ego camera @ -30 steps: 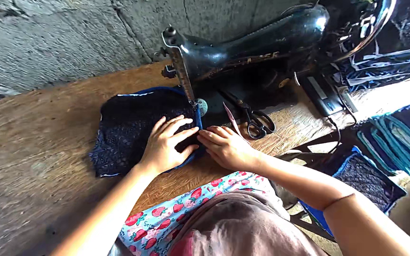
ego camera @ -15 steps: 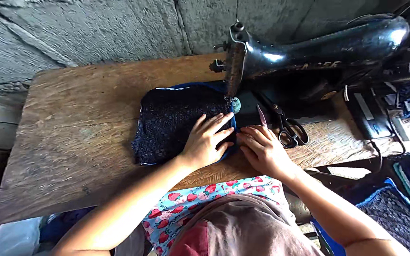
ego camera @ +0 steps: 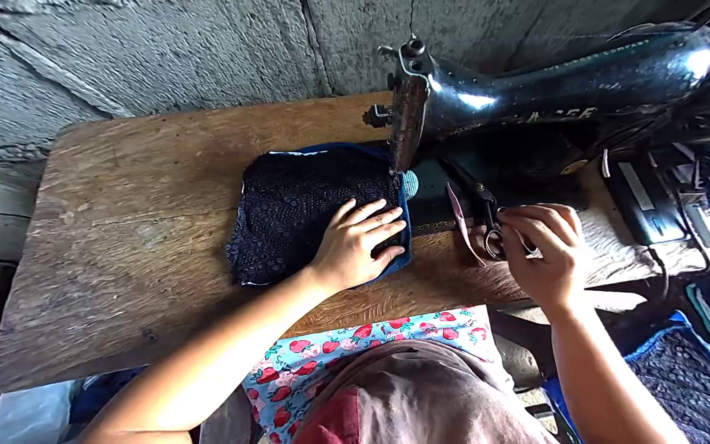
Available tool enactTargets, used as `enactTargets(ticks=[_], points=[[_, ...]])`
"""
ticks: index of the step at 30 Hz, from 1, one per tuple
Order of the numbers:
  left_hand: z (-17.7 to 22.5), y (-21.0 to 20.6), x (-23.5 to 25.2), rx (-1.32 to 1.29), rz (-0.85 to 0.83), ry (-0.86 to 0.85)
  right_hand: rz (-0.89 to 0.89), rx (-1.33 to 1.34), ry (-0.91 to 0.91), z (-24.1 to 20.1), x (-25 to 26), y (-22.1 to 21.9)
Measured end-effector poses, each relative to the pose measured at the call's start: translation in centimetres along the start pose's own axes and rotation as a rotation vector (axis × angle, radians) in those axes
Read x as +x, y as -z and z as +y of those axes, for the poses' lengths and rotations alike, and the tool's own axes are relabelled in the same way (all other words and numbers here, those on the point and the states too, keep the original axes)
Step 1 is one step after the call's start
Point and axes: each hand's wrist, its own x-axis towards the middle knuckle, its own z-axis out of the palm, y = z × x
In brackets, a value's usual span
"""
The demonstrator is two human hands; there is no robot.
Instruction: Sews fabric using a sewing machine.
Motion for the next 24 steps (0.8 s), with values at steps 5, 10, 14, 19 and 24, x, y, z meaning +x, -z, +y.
enactTargets(ticks=[5, 10, 14, 19, 24], points=[[-0.1, 0.0, 0.2, 0.001, -0.001, -0.001, 0.045, -0.05, -0.041, 0.9, -0.4, 1.0], [-0.3, 0.0, 0.4, 0.012, -0.004, 0.0, 0.049, -0.076, -0.063, 1.3, -0.4, 1.4], [-0.4, -0.1, 0.8, 0.017, -0.005, 0.009, 0.044, -0.088, -0.077, 1.3, -0.5, 1.2], [-0.6, -0.4, 1.1, 0.019, 0.0, 0.015, 0.038, -0.087, -0.091, 1.4, -0.5, 1.2], [-0.7, -0.4, 1.6, 0.026, 0.0, 0.016, 0.042, -0.086, -0.095, 1.5, -0.5, 1.3]])
